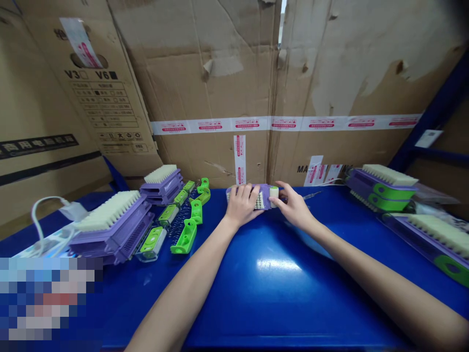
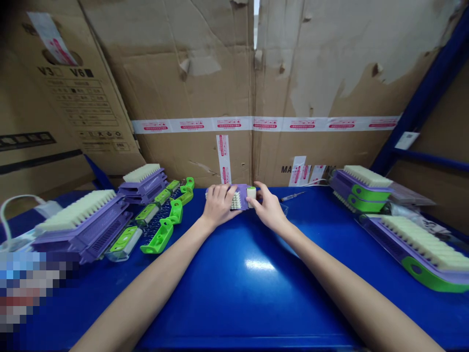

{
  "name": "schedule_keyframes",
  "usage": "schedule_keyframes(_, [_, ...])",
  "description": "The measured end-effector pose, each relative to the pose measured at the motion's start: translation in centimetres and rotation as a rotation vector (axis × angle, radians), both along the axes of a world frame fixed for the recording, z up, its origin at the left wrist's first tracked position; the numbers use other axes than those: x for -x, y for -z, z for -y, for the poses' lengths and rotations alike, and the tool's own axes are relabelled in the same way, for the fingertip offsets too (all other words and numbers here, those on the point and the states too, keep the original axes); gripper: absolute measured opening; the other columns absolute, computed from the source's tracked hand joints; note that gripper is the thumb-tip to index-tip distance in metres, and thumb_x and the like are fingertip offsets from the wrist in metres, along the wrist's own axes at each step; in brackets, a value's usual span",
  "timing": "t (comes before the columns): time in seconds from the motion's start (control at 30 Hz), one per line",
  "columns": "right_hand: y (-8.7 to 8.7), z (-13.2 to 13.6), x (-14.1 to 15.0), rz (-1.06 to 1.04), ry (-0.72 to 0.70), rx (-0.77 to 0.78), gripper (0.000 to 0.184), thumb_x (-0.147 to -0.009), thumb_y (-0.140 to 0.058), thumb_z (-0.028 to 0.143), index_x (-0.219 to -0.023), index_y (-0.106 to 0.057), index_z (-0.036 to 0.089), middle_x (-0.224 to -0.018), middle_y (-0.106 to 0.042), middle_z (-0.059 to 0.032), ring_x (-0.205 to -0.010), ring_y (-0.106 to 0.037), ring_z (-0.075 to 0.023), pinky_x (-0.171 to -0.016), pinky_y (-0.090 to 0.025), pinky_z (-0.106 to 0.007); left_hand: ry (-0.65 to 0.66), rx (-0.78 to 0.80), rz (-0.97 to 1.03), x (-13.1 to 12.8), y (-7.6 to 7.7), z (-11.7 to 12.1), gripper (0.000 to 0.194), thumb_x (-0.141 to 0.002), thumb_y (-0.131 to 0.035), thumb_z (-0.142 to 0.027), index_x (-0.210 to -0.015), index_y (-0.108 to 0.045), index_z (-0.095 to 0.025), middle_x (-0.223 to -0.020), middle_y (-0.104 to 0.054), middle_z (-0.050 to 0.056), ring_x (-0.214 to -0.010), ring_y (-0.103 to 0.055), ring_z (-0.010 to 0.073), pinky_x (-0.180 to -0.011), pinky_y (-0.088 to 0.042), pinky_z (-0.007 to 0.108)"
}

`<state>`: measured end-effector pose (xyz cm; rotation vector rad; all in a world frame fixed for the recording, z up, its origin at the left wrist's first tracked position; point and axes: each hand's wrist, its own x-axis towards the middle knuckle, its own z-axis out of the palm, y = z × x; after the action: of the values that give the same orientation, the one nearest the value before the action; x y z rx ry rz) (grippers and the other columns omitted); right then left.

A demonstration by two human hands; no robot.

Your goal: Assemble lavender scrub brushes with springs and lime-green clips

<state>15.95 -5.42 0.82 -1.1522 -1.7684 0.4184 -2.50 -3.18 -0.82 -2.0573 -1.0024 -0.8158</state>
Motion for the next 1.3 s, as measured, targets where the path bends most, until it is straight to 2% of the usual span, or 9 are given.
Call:
schedule_keyframes(0.1, [-0.2, 0.2, 0.2, -0.103, -0.053, 0.072, 0.041, -0.085, -0.048, 0.048, -0.11, -0.059, 0.017, -0.097, -0.067, -0.0076, -0.088, -0.062, -0.0202, -0.079, -0.05, -0.033, -0.004, -0.072, 0.033, 0.2, 0.0, -0.1, 0.055, -0.081, -0.05, -0.053, -0.12, -0.051, -0.014, -0.112, -0.056, 0.017, -0.103, -0.05, 0.0299, -0.091, -0.034, 0.045])
schedule_keyframes(0.2, [-0.7, 0.6, 0.7, -0.206, -0.041, 0.186, 0.05, -0.087, -0.036, 0.058, -0.097, -0.064, 0.018, -0.097, -0.067, -0.0073, -0.087, -0.061, -0.021, -0.07, -0.053, -0.032, 0.009, -0.132, 0.032, 0.3, 0.2, -0.2, 0.047, -0.082, -0.052, -0.044, -0.12, -0.051, -0.016, -0.112, -0.057, 0.016, -0.106, -0.049, 0.0297, -0.095, -0.031, 0.047])
schedule_keyframes(0.33, [-1.4, 1.2, 1.3, -0.39, -0.08, 0.463, 0.053, -0.086, -0.036, 0.06, -0.098, -0.062, 0.016, -0.091, -0.068, -0.011, -0.079, -0.064, -0.0215, -0.06, -0.054, -0.031, -0.001, -0.126, 0.032, 0.3, 0.4, -0.2, 0.038, -0.084, -0.05, -0.034, -0.12, -0.051, -0.021, -0.113, -0.057, 0.014, -0.109, -0.049, 0.0278, -0.096, -0.03, 0.047])
schedule_keyframes(0.4, [-1.6, 1.5, 1.5, -0.487, -0.138, 0.616, 0.055, -0.087, -0.034, 0.061, -0.101, -0.06, 0.014, -0.085, -0.068, -0.0132, -0.073, -0.065, -0.0214, -0.06, -0.054, -0.032, -0.028, -0.137, 0.024, 0.3, 0.4, -0.2, 0.035, -0.085, -0.048, -0.033, -0.118, -0.052, -0.022, -0.112, -0.058, 0.013, -0.108, -0.05, 0.0269, -0.096, -0.03, 0.046])
schedule_keyframes(0.47, [-1.7, 1.7, 1.7, -0.556, -0.191, 0.685, 0.055, -0.087, -0.032, 0.06, -0.103, -0.057, 0.013, -0.084, -0.068, -0.014, -0.071, -0.065, -0.021, -0.062, -0.054, -0.032, -0.031, -0.151, 0.023, 0.3, 0.4, -0.2, 0.034, -0.086, -0.048, -0.033, -0.118, -0.053, -0.021, -0.112, -0.058, 0.013, -0.108, -0.05, 0.0267, -0.096, -0.031, 0.046])
schedule_keyframes(0.6, [-1.6, 1.9, 2.0, -0.622, -0.202, 0.691, 0.048, -0.089, -0.03, 0.054, -0.103, -0.054, 0.015, -0.083, -0.068, -0.0124, -0.071, -0.065, -0.0196, -0.064, -0.053, -0.031, 0.015, -0.138, 0.019, 0.4, 0.4, -0.2, 0.036, -0.085, -0.048, -0.032, -0.119, -0.052, -0.021, -0.113, -0.057, 0.014, -0.109, -0.049, 0.0265, -0.096, -0.031, 0.046])
schedule_keyframes(0.83, [-1.7, 1.8, 2.3, -0.829, -0.162, 0.729, 0.033, -0.091, -0.039, 0.044, -0.093, -0.056, 0.016, -0.06, -0.061, -0.0045, -0.054, -0.057, -0.0147, -0.056, -0.048, -0.025, 0.012, -0.323, -0.001, 0.2, 0.4, -0.3, 0.035, -0.085, -0.047, -0.033, -0.115, -0.053, -0.016, -0.105, -0.059, 0.014, -0.104, -0.051, 0.0259, -0.093, -0.033, 0.045])
schedule_keyframes(1.1, [-2.3, 1.8, 2.0, -0.848, -0.193, 0.783, 0.032, -0.089, -0.041, 0.045, -0.095, -0.056, 0.017, -0.058, -0.058, -0.003, -0.048, -0.046, -0.0119, -0.048, -0.039, -0.022, 0.007, -0.232, 0.043, 0.2, 0.6, -0.4, 0.036, -0.087, -0.046, -0.034, -0.118, -0.051, -0.017, -0.11, -0.058, 0.015, -0.107, -0.05, 0.0261, -0.095, -0.03, 0.045])
schedule_keyframes(1.3, [-2.6, 1.8, 1.8, -0.856, -0.206, 0.813, 0.028, -0.089, -0.045, 0.045, -0.094, -0.055, 0.019, -0.059, -0.058, -0.003, -0.048, -0.045, -0.0114, -0.048, -0.038, -0.021, 0.015, -0.212, 0.039, 0.3, 0.7, -0.5, 0.039, -0.087, -0.046, -0.037, -0.12, -0.05, -0.017, -0.11, -0.057, 0.015, -0.108, -0.048, 0.0268, -0.095, -0.03, 0.046])
